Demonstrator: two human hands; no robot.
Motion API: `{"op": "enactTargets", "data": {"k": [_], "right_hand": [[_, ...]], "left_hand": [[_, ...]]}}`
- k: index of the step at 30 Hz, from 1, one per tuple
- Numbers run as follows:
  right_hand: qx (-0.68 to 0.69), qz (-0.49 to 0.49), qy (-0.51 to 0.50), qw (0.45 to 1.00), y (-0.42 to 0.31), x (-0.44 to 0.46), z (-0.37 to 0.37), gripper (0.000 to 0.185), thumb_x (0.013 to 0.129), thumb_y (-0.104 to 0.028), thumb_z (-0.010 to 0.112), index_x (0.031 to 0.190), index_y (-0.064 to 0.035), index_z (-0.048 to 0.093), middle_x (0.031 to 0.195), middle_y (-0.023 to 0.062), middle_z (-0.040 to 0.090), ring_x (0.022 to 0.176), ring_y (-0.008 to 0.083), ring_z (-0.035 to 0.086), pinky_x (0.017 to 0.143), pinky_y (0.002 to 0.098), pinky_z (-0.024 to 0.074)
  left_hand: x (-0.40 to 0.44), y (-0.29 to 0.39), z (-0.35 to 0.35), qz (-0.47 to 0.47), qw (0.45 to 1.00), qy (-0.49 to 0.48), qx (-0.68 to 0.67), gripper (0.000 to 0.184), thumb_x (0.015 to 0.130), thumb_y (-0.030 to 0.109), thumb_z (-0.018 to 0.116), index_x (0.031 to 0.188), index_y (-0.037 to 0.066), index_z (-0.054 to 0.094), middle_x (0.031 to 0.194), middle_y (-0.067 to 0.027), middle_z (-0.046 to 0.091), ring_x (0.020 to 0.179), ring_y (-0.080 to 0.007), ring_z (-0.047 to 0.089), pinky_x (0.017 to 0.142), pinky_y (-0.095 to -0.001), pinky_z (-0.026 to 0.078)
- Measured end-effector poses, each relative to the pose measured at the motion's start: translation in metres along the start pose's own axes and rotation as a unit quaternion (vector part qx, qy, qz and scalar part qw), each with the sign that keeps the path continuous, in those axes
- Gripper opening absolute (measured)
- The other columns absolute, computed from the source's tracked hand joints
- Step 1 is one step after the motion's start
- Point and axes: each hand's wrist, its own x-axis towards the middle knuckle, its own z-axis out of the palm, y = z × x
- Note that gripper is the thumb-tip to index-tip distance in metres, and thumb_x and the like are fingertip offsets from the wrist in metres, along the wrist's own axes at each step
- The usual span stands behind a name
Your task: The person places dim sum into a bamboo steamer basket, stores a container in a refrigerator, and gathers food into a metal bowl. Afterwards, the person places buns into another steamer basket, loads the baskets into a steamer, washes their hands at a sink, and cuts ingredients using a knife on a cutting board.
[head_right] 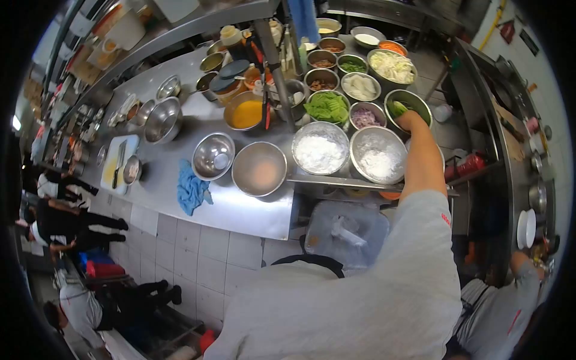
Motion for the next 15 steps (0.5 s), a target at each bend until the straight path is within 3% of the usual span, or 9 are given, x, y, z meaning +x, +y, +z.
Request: {"op": "enactTargets", "data": {"k": [1,3,4,6,7,9,14,15], "right_hand": [[0.093,0.012,0.010,0.996,0.019,0.013,-0.003,0.053,0.080,-0.037,0.079,0.115,0.0020,0.075,0.112,0.0225,0.075,0.101,0.0357,0.073,0.091,0.0441,0.0536],[0.332,0.044,-0.034,0.942,0.027,0.005,-0.019,0.040,0.088,-0.026,0.073,0.119,-0.0012,0.072,0.111,0.0178,0.075,0.100,0.0303,0.073,0.092,0.0417,0.0551],[0.328,0.052,-0.029,0.943,0.033,-0.001,-0.024,0.040,0.088,-0.026,0.073,0.119,-0.0012,0.072,0.111,0.0178,0.075,0.100,0.0303,0.073,0.092,0.0417,0.0551],[0.521,0.100,-0.089,0.843,0.036,-0.011,-0.027,0.039,0.091,-0.017,0.068,0.128,-0.0056,0.063,0.118,0.0125,0.072,0.103,0.0280,0.072,0.094,0.0453,0.0554],[0.520,0.103,-0.089,0.843,0.038,-0.012,-0.026,0.039,0.091,-0.017,0.068,0.128,-0.0056,0.063,0.118,0.0125,0.072,0.103,0.0280,0.072,0.094,0.0453,0.0554],[0.601,0.045,-0.115,0.790,0.034,-0.019,-0.032,0.039,0.092,-0.011,0.065,0.130,-0.0067,0.058,0.122,0.0114,0.071,0.106,0.0269,0.071,0.096,0.0491,0.0555],[0.577,0.083,-0.062,0.810,0.042,-0.004,-0.031,0.041,0.092,-0.012,0.068,0.131,-0.0044,0.058,0.119,0.0155,0.071,0.106,0.0291,0.072,0.093,0.0461,0.0577],[0.344,0.046,0.061,0.936,0.060,0.021,-0.014,0.043,0.090,-0.014,0.070,0.131,-0.0050,0.059,0.119,0.0177,0.070,0.106,0.0319,0.071,0.093,0.0456,0.0571]], "left_hand": [[0.006,0.014,0.002,0.012,1.000,-0.001,0.004,0.057,0.073,0.005,0.074,0.123,-0.008,0.049,0.105,-0.0152,0.056,0.078,-0.0244,0.065,0.064,-0.0391,0.057],[0.021,0.035,0.006,0.034,0.999,-0.002,0.018,0.059,0.072,0.004,0.075,0.124,-0.009,0.049,0.105,-0.0156,0.055,0.078,-0.0246,0.065,0.065,-0.0394,0.057],[0.027,0.041,0.008,0.040,0.999,-0.002,0.025,0.060,0.071,0.004,0.075,0.124,-0.009,0.048,0.105,-0.0158,0.055,0.078,-0.0247,0.065,0.065,-0.0395,0.058],[0.034,0.047,0.007,0.054,0.998,0.005,0.041,0.063,0.071,0.004,0.076,0.125,-0.009,0.048,0.105,-0.0162,0.055,0.078,-0.0249,0.065,0.066,-0.0398,0.058],[0.036,0.050,0.007,0.060,0.997,0.008,0.049,0.064,0.070,0.004,0.076,0.125,-0.009,0.047,0.106,-0.0164,0.055,0.078,-0.0251,0.065,0.066,-0.0399,0.058],[0.040,0.049,0.005,0.072,0.995,0.018,0.061,0.066,0.070,0.004,0.077,0.126,-0.010,0.046,0.106,-0.0168,0.055,0.078,-0.0253,0.065,0.067,-0.0402,0.059],[0.044,0.039,0.005,0.092,0.991,0.045,0.091,0.071,0.068,0.003,0.078,0.129,-0.011,0.045,0.107,-0.0177,0.055,0.078,-0.0259,0.065,0.068,-0.0409,0.060],[0.043,0.037,0.004,0.102,0.989,0.049,0.100,0.073,0.067,0.003,0.079,0.129,-0.011,0.044,0.107,-0.0179,0.054,0.078,-0.0260,0.065,0.068,-0.0411,0.060]]}}
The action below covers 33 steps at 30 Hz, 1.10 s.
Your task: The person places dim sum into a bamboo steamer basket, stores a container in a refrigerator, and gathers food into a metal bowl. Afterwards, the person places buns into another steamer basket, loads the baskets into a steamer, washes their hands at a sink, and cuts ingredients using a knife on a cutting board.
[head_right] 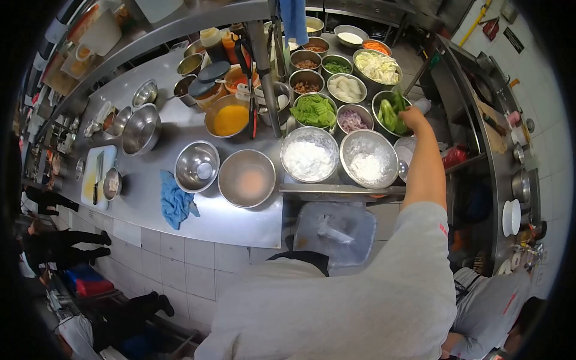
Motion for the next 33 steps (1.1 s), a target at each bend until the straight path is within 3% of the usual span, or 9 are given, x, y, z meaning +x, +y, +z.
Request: {"op": "enactTargets", "data": {"k": [1,4,9,13,19,22,27,31,33], "right_hand": [[-0.252,-0.099,0.104,0.957,0.012,0.016,0.004,0.045,0.088,-0.015,0.073,0.130,-0.0057,0.060,0.119,0.0200,0.070,0.106,0.0348,0.071,0.093,0.0451,0.0566],[-0.311,-0.196,0.395,0.842,-0.071,-0.058,0.046,0.048,0.084,-0.019,0.079,0.128,-0.0075,0.062,0.116,0.0242,0.070,0.106,0.0407,0.069,0.093,0.0477,0.0549],[-0.328,-0.133,0.147,0.923,-0.058,0.002,0.087,0.032,0.090,-0.023,0.070,0.116,-0.0049,0.069,0.119,0.0246,0.071,0.115,0.0422,0.066,0.095,0.0515,0.0531],[-0.324,-0.064,0.126,0.935,-0.019,0.048,0.103,0.034,0.091,-0.022,0.066,0.119,-0.0044,0.069,0.121,0.0244,0.071,0.117,0.0430,0.065,0.098,0.0513,0.0521],[-0.229,-0.069,0.177,0.955,-0.032,0.045,0.091,0.036,0.090,-0.024,0.062,0.122,-0.0089,0.067,0.116,0.0265,0.072,0.111,0.0450,0.068,0.097,0.0502,0.0520],[0.009,-0.133,0.371,0.919,-0.052,0.030,0.078,0.036,0.089,-0.025,0.064,0.122,-0.0121,0.067,0.117,0.0252,0.071,0.110,0.0439,0.068,0.096,0.0498,0.0523],[-0.200,-0.288,0.274,0.896,-0.140,0.001,0.077,0.037,0.089,-0.023,0.066,0.124,-0.0142,0.067,0.123,0.0224,0.067,0.111,0.0417,0.068,0.095,0.0502,0.0534],[-0.454,-0.293,0.099,0.836,-0.137,0.056,0.125,0.063,0.085,-0.010,0.070,0.145,-0.0261,0.058,0.112,0.0215,0.068,0.110,0.0398,0.068,0.092,0.0499,0.0560],[-0.415,-0.267,0.073,0.866,-0.124,0.070,0.151,0.042,0.097,-0.020,0.057,0.138,-0.0215,0.065,0.113,0.0240,0.069,0.103,0.0411,0.069,0.087,0.0516,0.0553]], "left_hand": [[0.000,-0.002,0.000,0.008,1.000,0.005,0.010,0.074,0.067,0.003,0.079,0.130,-0.011,0.044,0.107,-0.0181,0.054,0.078,-0.0261,0.065,0.068,-0.0412,0.061],[-0.004,-0.004,-0.002,0.057,0.997,0.024,0.051,0.077,0.066,0.003,0.080,0.131,-0.012,0.043,0.107,-0.0187,0.054,0.078,-0.0264,0.065,0.069,-0.0416,0.061],[-0.018,-0.014,-0.008,0.232,0.957,0.064,0.161,0.082,0.064,0.002,0.082,0.134,-0.013,0.041,0.108,-0.0196,0.054,0.078,-0.0270,0.066,0.070,-0.0423,0.063],[-0.014,0.011,-0.013,-0.048,0.997,-0.021,-0.061,0.083,0.072,0.017,0.076,0.140,-0.009,0.036,0.118,-0.0203,0.053,0.095,-0.0312,0.063,0.080,-0.0491,0.059],[0.002,0.035,-0.031,-0.419,0.830,-0.133,-0.343,0.086,0.083,0.037,0.069,0.148,-0.003,0.030,0.129,-0.0212,0.051,0.116,-0.0365,0.059,0.091,-0.0576,0.055],[-0.017,0.045,-0.014,-0.271,0.915,-0.110,-0.277,0.072,0.091,0.045,0.058,0.146,0.002,0.040,0.137,-0.0176,0.051,0.131,-0.0361,0.048,0.094,-0.0608,0.051],[-0.134,0.150,0.087,0.024,0.919,0.212,-0.331,0.053,0.095,0.034,0.062,0.137,0.003,0.052,0.128,-0.0154,0.057,0.115,-0.0327,0.058,0.085,-0.0526,0.055],[-0.020,-0.110,-0.016,0.092,0.991,0.059,0.082,0.050,0.095,0.029,0.065,0.136,0.003,0.053,0.113,-0.0126,0.062,0.102,-0.0296,0.063,0.078,-0.0474,0.056],[-0.028,-0.204,-0.022,0.238,0.875,-0.017,0.422,0.049,0.095,0.026,0.067,0.135,0.002,0.053,0.106,-0.0112,0.064,0.095,-0.0280,0.065,0.075,-0.0448,0.057]]}}
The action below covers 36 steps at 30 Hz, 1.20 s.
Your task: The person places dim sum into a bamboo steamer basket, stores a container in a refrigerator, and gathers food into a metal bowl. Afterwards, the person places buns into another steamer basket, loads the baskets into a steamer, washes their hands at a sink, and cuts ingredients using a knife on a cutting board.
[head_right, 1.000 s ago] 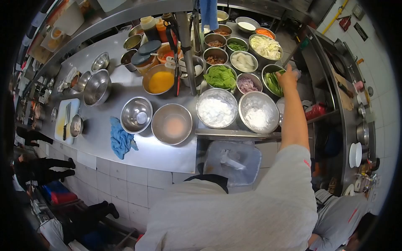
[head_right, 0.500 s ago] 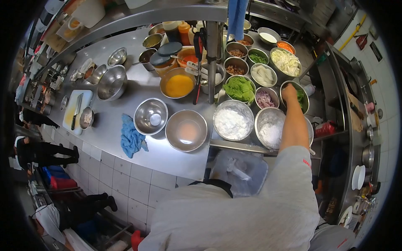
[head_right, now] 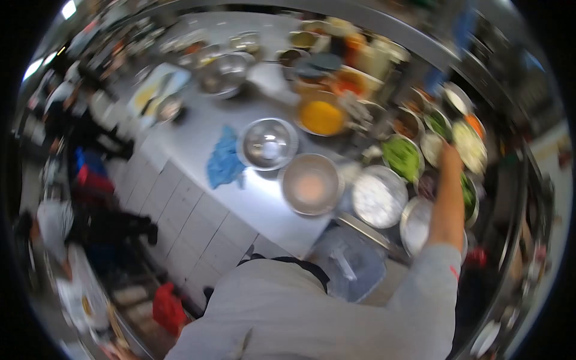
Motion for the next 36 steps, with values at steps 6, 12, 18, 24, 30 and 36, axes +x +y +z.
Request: {"op": "enactTargets", "data": {"k": [6,12,18,24,30,36], "right_hand": [[0.016,0.050,0.088,0.995,0.032,0.017,0.052,0.050,0.106,-0.044,0.035,0.122,-0.0110,0.069,0.119,0.0220,0.070,0.106,0.0483,0.066,0.091,0.0586,0.0502],[0.009,0.049,0.107,0.993,0.009,-0.030,0.002,0.021,0.098,-0.018,0.055,0.111,-0.0054,0.066,0.113,0.0218,0.070,0.101,0.0460,0.067,0.085,0.0528,0.0530],[0.082,0.111,0.238,0.961,-0.055,-0.093,-0.095,0.037,0.096,-0.020,0.067,0.131,-0.0099,0.057,0.114,0.0203,0.071,0.106,0.0415,0.069,0.085,0.0512,0.0536],[0.188,0.056,0.367,0.909,-0.257,-0.212,-0.207,0.045,0.097,-0.022,0.071,0.140,-0.0163,0.057,0.122,0.0178,0.070,0.111,0.0375,0.068,0.088,0.0478,0.0542],[0.370,-0.253,0.280,0.849,-0.541,-0.326,-0.178,0.053,0.083,-0.004,0.080,0.132,-0.0054,0.058,0.111,0.0088,0.067,0.100,0.0225,0.065,0.090,0.0352,0.0543],[0.425,-0.452,0.066,0.782,-0.808,-0.440,-0.162,0.045,0.080,-0.010,0.084,0.119,-0.0077,0.062,0.106,0.0122,0.071,0.089,0.0299,0.071,0.076,0.0365,0.0575]], "left_hand": [[0.001,0.088,-0.048,-0.298,0.844,0.129,-0.427,0.050,0.091,0.015,0.074,0.136,-0.002,0.059,0.095,-0.0099,0.069,0.071,-0.0181,0.065,0.058,-0.0313,0.052],[0.004,0.108,-0.065,-0.365,0.831,0.004,-0.420,0.052,0.092,0.018,0.074,0.138,0.001,0.059,0.099,-0.0115,0.071,0.077,-0.0198,0.067,0.061,-0.0361,0.054],[0.040,0.028,-0.066,-0.426,0.821,-0.066,-0.373,0.052,0.092,0.018,0.075,0.139,0.004,0.059,0.089,-0.0101,0.068,0.071,-0.0187,0.064,0.060,-0.0360,0.053],[0.167,-0.075,-0.067,-0.290,0.873,-0.021,-0.392,0.051,0.092,0.027,0.073,0.134,-0.001,0.063,0.107,-0.0180,0.074,0.095,-0.0316,0.071,0.079,-0.0434,0.057],[0.360,0.004,-0.233,-0.075,0.927,0.074,-0.359,0.051,0.093,0.033,0.072,0.130,-0.001,0.065,0.122,-0.0171,0.072,0.113,-0.0296,0.069,0.094,-0.0403,0.055],[0.405,0.208,-0.456,0.097,0.568,-0.132,-0.807,0.052,0.101,0.045,0.065,0.140,0.012,0.054,0.128,-0.0099,0.063,0.116,-0.0252,0.063,0.095,-0.0417,0.053]]}}
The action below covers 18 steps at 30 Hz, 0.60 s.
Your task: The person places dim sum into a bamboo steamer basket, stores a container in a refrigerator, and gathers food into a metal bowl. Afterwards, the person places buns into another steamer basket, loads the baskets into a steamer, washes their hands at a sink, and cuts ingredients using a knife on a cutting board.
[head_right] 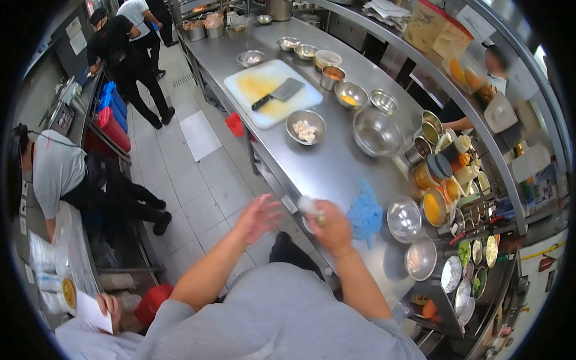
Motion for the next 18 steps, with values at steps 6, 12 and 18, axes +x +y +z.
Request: {"op": "enactTargets", "data": {"k": [6,12,18], "right_hand": [[0.108,-0.139,-0.097,0.980,-0.017,0.083,0.113,0.038,0.079,-0.013,0.080,0.116,-0.0129,0.069,0.094,0.0082,0.069,0.083,0.0307,0.068,0.072,0.0407,0.0560],[0.069,-0.078,0.130,0.986,0.024,0.204,0.127,0.012,0.088,-0.007,0.078,0.094,-0.0051,0.068,0.091,0.0102,0.066,0.084,0.0247,0.066,0.075,0.0349,0.0543],[0.329,0.305,0.349,0.823,0.156,0.265,0.187,0.020,0.105,-0.020,0.062,0.114,-0.0027,0.062,0.109,0.0141,0.065,0.101,0.0251,0.062,0.095,0.0354,0.0473]], "left_hand": [[0.093,0.037,-0.019,-0.119,0.988,-0.018,-0.094,0.030,0.104,0.032,0.060,0.115,0.004,0.062,0.106,-0.0106,0.066,0.102,-0.0239,0.065,0.092,-0.0369,0.054],[0.138,0.156,-0.160,-0.087,0.978,0.120,-0.147,0.020,0.096,0.022,0.068,0.106,0.006,0.060,0.089,-0.0083,0.064,0.083,-0.0219,0.064,0.072,-0.0362,0.055],[0.110,0.261,-0.298,0.057,0.919,0.369,-0.127,0.049,0.095,0.014,0.055,0.142,0.009,0.038,0.126,-0.0127,0.054,0.108,-0.0301,0.058,0.086,-0.0481,0.052]]}}
